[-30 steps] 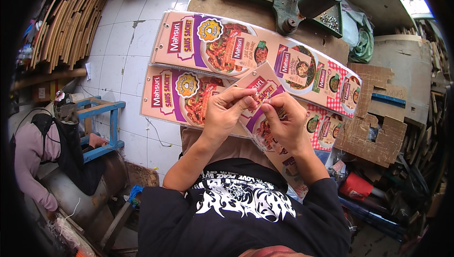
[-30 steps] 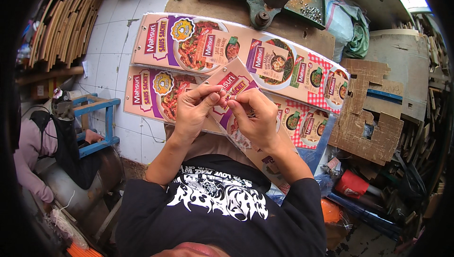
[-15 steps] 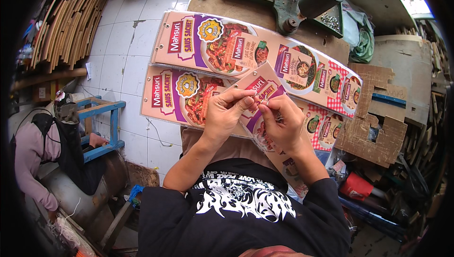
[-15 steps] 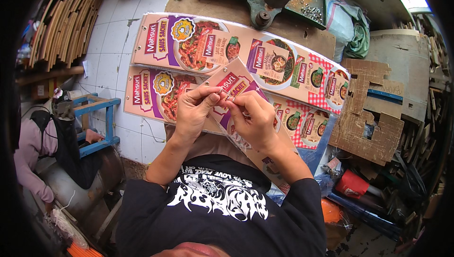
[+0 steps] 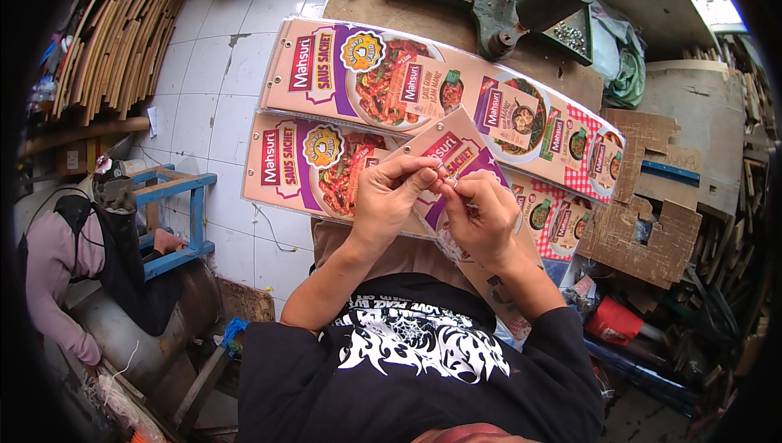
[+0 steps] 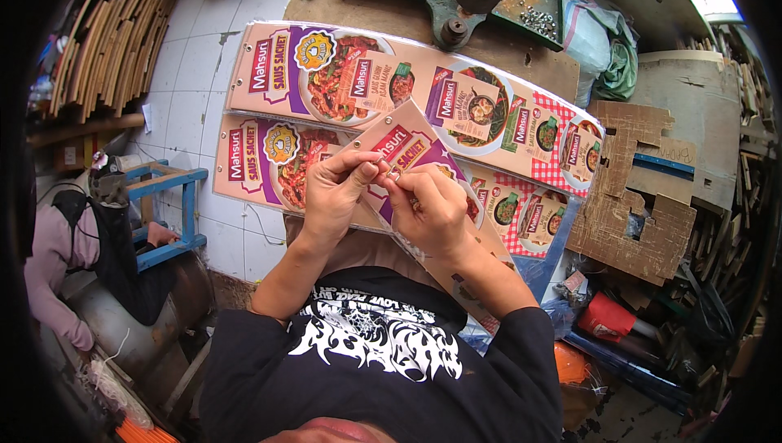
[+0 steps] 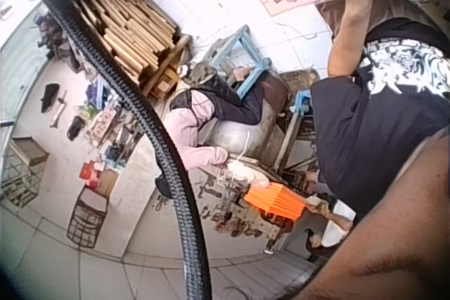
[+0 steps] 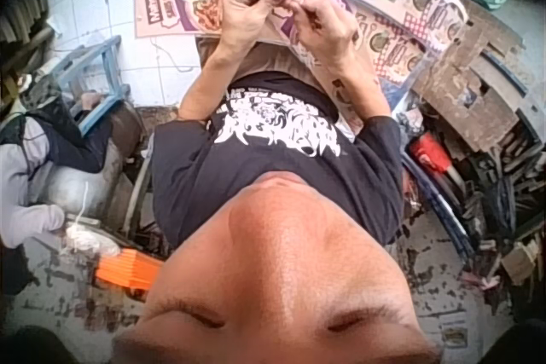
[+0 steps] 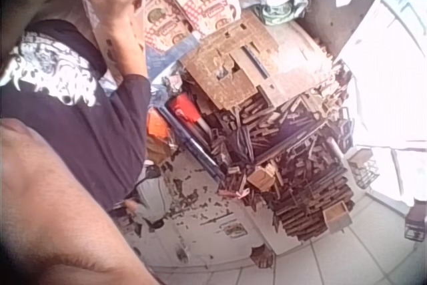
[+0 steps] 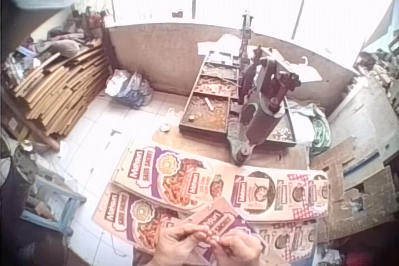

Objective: The person handles printed sachet packaging strips, aligning them and stapling a cardboard header to a group of sachet strips.

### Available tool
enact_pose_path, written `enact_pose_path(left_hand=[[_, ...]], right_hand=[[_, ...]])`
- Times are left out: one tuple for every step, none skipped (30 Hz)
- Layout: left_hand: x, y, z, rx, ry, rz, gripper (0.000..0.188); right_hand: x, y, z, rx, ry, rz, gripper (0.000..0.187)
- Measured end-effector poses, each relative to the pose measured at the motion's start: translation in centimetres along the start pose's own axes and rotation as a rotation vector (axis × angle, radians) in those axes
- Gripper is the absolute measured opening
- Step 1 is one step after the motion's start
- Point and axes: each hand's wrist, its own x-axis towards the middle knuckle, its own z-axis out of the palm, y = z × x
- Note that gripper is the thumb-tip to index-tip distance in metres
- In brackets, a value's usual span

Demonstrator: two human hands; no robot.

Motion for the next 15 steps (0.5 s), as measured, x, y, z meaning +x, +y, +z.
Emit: enact_pose_path(left_hand=[[-0.01, -0.04, -0.01, -0.009, 0.006, 0.005, 0.018], [-0.02, -0.08, -0.04, -0.009, 0.006, 0.005, 0.018], [-0.04, -0.13, -0.08, -0.023, 0.012, 0.008, 0.018], [-0.05, -0.17, -0.11, -0.038, 0.017, 0.011, 0.017], [-0.04, -0.21, -0.13, -0.037, 0.017, 0.011, 0.017], [-0.02, -0.24, -0.13, -0.032, 0.015, 0.016, 0.018], [-0.01, -0.26, -0.13, -0.027, 0.013, 0.022, 0.018], [0.0, -0.18, -0.09, -0.026, 0.013, 0.022, 0.018], [0.01, -0.03, -0.01, -0.026, 0.008, 0.017, 0.018], [0.02, 0.06, 0.03, -0.026, 0.004, 0.012, 0.018], [0.01, 0.07, 0.04, -0.026, 0.004, 0.012, 0.018], [0.0, 0.07, 0.05, -0.021, 0.004, 0.009, 0.019], [-0.01, 0.08, 0.06, -0.015, 0.004, 0.006, 0.019], [-0.01, 0.11, 0.06, -0.015, 0.004, 0.006, 0.019], [-0.02, 0.17, 0.05, 0.003, 0.002, 0.003, 0.019]], right_hand=[[0.04, 0.0, 0.04, -0.002, 0.002, -0.013, 0.017], [0.09, 0.0, 0.05, -0.004, 0.004, -0.027, 0.017], [0.1, -0.04, 0.03, -0.004, 0.004, -0.027, 0.017], [0.08, -0.11, -0.01, -0.004, -0.008, -0.024, 0.017], [0.07, -0.14, -0.02, -0.005, -0.02, -0.022, 0.017], [0.0, -0.1, 0.04, -0.005, -0.02, -0.022, 0.017], [-0.13, 0.0, 0.14, 0.012, 0.005, -0.005, 0.017], [-0.23, 0.09, 0.22, 0.03, 0.03, 0.012, 0.018], [-0.3, 0.17, 0.26, 0.03, 0.03, 0.011, 0.018], [-0.35, 0.25, 0.27, 0.032, 0.042, 0.005, 0.018], [-0.4, 0.32, 0.29, 0.034, 0.054, -0.001, 0.018], [-0.44, 0.38, 0.33, 0.034, 0.053, -0.002, 0.018], [-0.49, 0.44, 0.37, 0.041, 0.066, -0.013, 0.018], [-0.51, 0.47, 0.38, 0.048, 0.078, -0.024, 0.018], [-0.49, 0.46, 0.37, 0.048, 0.078, -0.024, 0.018]])
